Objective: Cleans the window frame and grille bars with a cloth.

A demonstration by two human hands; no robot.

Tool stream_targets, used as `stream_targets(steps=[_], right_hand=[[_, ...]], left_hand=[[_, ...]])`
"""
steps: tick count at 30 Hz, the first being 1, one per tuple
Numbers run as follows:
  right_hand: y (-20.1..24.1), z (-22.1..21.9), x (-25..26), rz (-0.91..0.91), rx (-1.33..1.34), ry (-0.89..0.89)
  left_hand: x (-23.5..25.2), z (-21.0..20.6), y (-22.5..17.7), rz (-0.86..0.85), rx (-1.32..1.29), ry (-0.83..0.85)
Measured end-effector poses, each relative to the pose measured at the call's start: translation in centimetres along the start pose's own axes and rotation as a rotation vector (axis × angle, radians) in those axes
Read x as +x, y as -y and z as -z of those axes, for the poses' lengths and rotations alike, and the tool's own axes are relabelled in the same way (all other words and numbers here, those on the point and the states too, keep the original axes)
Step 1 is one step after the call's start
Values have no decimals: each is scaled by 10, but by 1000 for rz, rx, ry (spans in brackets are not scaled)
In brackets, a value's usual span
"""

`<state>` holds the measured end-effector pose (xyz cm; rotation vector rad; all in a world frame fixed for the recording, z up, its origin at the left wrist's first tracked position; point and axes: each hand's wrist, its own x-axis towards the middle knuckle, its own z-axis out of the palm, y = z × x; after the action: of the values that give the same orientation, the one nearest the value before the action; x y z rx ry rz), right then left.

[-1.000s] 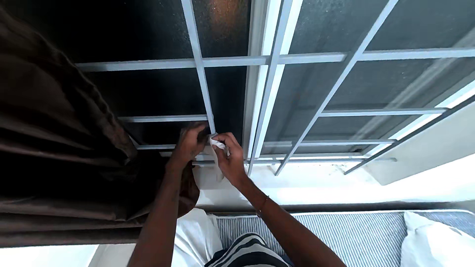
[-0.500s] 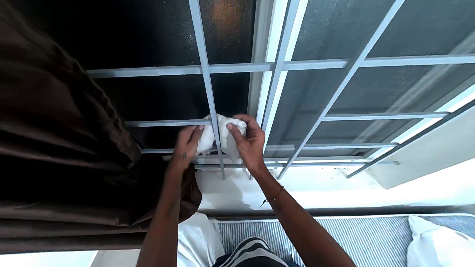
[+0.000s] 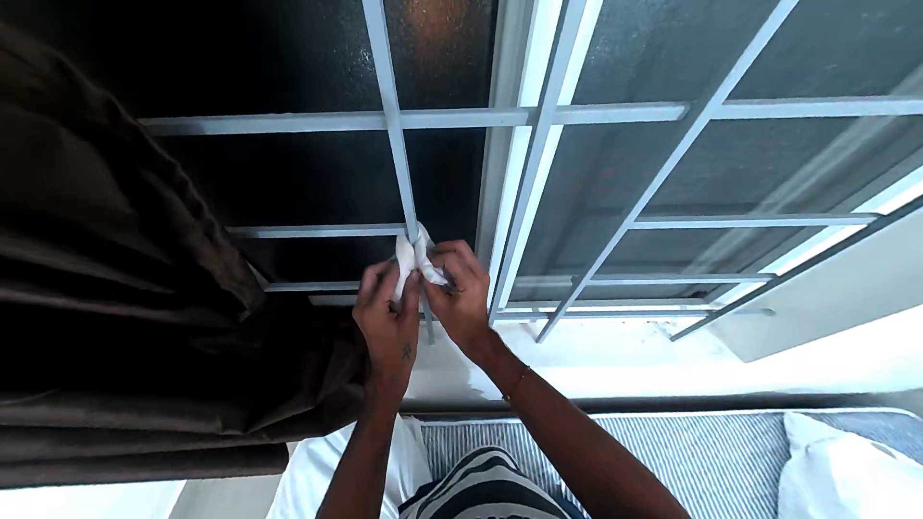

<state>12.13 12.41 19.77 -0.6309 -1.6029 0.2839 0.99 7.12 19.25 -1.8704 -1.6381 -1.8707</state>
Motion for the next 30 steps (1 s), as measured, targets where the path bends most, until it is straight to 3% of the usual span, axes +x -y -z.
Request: stream_targets(steps=[3,7,12,18,26,30], right_hand=[[11,-2,10,103,-42,-51],[-8,2,4,205,-67,55],[-36,2,-33,98,-71,127],[18,2,20,107,-33,54],[-22,-7,-31,61,-85,168],[8,-6,3,115,-117,104]], left_hand=[[10,10,-21,18,-36,1],[-1,8,-16,33,-23,148],[-28,-9,9,51,81,201],[14,9,-28,40,39,74],[-20,-8,7,81,224,169],[4,10,-14,35,126,113]])
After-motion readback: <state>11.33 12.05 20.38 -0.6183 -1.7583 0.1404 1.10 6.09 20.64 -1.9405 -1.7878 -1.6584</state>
